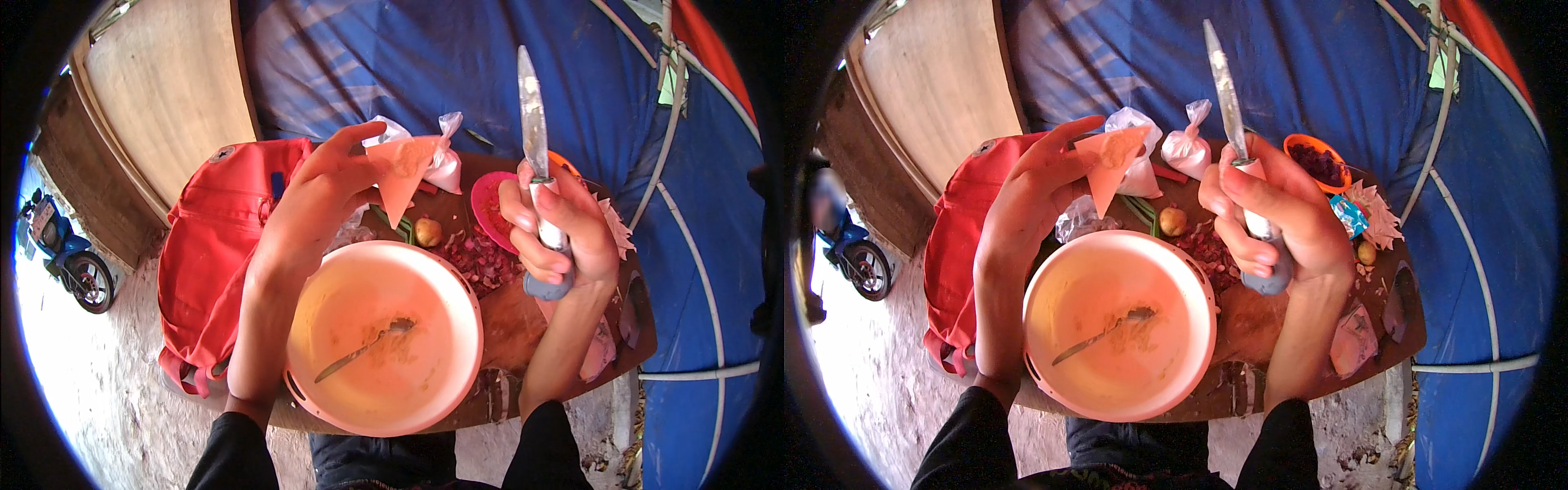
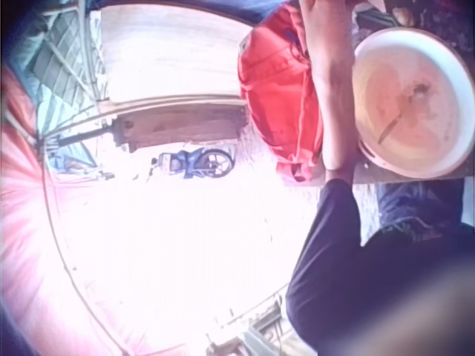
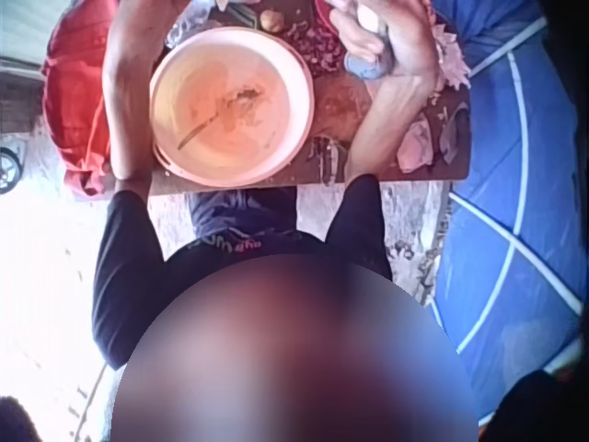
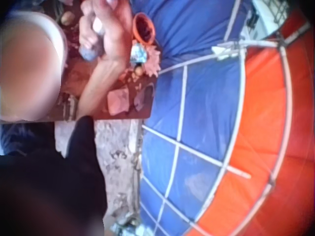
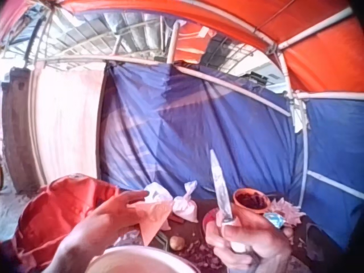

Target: The person assembles small food items by spreading a paste onto triangular wrappers using a knife, then folding them. The person repeats this process multiple times, handling wrappers and a knife throughout.

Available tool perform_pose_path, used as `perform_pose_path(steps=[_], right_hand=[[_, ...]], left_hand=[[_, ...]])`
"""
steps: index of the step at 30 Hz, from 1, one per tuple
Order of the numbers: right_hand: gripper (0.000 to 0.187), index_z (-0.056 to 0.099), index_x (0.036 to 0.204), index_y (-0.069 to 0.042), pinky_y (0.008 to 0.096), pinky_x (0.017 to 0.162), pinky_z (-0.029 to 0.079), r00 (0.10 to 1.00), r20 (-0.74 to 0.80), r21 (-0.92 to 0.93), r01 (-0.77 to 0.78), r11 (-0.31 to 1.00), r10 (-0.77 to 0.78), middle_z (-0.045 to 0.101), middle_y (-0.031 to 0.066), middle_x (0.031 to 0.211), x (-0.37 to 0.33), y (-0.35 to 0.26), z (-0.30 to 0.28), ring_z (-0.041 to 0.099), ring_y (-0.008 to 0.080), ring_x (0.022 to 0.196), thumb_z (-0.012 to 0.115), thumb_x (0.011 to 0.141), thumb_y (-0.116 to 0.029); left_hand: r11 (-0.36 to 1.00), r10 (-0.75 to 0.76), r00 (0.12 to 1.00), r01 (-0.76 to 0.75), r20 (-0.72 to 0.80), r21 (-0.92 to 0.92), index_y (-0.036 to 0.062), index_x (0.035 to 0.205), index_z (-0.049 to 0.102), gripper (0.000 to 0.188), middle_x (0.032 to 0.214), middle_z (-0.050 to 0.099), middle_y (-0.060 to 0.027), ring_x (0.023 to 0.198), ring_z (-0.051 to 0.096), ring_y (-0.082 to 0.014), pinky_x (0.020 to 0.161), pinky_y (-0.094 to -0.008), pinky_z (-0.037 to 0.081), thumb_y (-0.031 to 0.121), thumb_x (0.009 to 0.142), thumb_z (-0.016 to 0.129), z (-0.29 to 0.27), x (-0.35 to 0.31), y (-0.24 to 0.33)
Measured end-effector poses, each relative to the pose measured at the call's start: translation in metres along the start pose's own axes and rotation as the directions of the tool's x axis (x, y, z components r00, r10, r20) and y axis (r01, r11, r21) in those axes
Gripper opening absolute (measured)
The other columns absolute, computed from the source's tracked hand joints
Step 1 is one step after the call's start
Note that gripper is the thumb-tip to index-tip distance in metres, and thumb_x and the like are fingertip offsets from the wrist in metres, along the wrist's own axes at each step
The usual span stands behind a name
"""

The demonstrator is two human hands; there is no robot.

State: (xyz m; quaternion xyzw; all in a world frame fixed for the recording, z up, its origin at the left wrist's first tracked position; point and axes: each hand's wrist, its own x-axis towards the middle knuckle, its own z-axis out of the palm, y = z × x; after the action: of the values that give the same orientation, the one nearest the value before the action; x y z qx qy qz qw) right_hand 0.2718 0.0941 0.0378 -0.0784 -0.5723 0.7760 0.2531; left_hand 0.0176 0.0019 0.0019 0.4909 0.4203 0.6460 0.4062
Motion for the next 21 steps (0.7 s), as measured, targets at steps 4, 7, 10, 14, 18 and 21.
perform_pose_path(steps=[4, 7, 10, 14, 18, 21], right_hand=[[0.018, 0.057, 0.108, -0.002, 0.0220, 0.043, 0.041, 0.984, -0.137, -0.631, 0.003, 0.776, -0.115, 0.054, 0.0017, 0.076, 0.004, 0.011, 0.005, 0.048, 0.0053, 0.049, 0.062, 0.100, -0.017], [0.025, 0.068, 0.107, 0.004, 0.0240, 0.056, 0.047, 0.958, -0.284, -0.807, -0.212, 0.552, -0.048, 0.061, 0.0016, 0.078, 0.001, 0.015, 0.006, 0.055, 0.0074, 0.060, 0.068, 0.097, -0.018], [0.019, 0.067, 0.108, 0.005, 0.0292, 0.070, 0.052, 0.965, -0.248, -0.869, -0.262, 0.420, 0.090, 0.069, 0.0109, 0.083, -0.008, 0.020, 0.009, 0.064, 0.0148, 0.071, 0.067, 0.093, -0.007], [0.015, 0.069, 0.100, 0.000, 0.0270, 0.073, 0.052, 0.971, -0.032, -0.884, -0.139, 0.446, 0.238, 0.067, 0.0066, 0.075, -0.004, 0.042, 0.016, 0.066, 0.0119, 0.075, 0.069, 0.086, -0.004], [0.018, 0.074, 0.090, -0.002, 0.0369, 0.076, 0.054, 0.954, 0.092, -0.986, 0.047, 0.162, 0.286, 0.072, 0.0148, 0.086, 0.004, 0.064, 0.026, 0.070, 0.0319, 0.083, 0.074, 0.074, -0.009], [0.018, 0.076, 0.092, -0.004, 0.0399, 0.075, 0.053, 0.908, 0.126, -0.990, 0.138, -0.002, 0.401, 0.073, 0.0144, 0.089, 0.009, 0.084, 0.034, 0.069, 0.0331, 0.082, 0.073, 0.075, -0.010]], left_hand=[[0.993, 0.016, 0.990, 0.000, 0.138, -0.115, -0.0101, 0.146, 0.030, 0.057, 0.123, 0.063, -0.0273, 0.108, 0.068, -0.0327, 0.099, -0.0418, 0.052, 0.018, 0.102, 0.052, -0.004, -0.001, 0.001], [0.989, -0.025, 1.000, 0.023, -0.007, -0.143, -0.0134, 0.141, 0.036, 0.050, 0.124, 0.063, -0.0272, 0.114, 0.066, -0.0340, 0.103, -0.0434, 0.050, 0.016, 0.103, 0.048, -0.014, 0.011, -0.003], [0.923, -0.046, 0.999, 0.045, 0.007, -0.382, -0.0167, 0.123, 0.052, 0.035, 0.121, 0.065, -0.0260, 0.113, 0.066, -0.0335, 0.106, -0.0355, 0.049, 0.010, 0.100, 0.048, -0.025, 0.024, -0.005], [0.797, -0.041, 0.998, 0.066, 0.055, -0.601, -0.0132, 0.119, 0.052, 0.025, 0.114, 0.067, -0.0218, 0.108, 0.067, -0.0260, 0.094, -0.0347, 0.057, 0.003, 0.102, 0.045, -0.033, 0.025, -0.008], [0.751, -0.072, 0.997, 0.077, 0.034, -0.655, -0.0122, 0.117, 0.052, 0.022, 0.111, 0.067, -0.0205, 0.106, 0.068, -0.0259, 0.093, -0.0328, 0.058, 0.003, 0.102, 0.049, -0.033, 0.027, -0.015], [0.712, 0.234, 0.906, 0.088, 0.353, -0.697, -0.0080, 0.111, 0.057, 0.017, 0.104, 0.067, -0.0147, 0.093, 0.068, -0.0219, 0.089, -0.0287, 0.059, 0.006, 0.101, 0.055, -0.039, 0.023, -0.021]])
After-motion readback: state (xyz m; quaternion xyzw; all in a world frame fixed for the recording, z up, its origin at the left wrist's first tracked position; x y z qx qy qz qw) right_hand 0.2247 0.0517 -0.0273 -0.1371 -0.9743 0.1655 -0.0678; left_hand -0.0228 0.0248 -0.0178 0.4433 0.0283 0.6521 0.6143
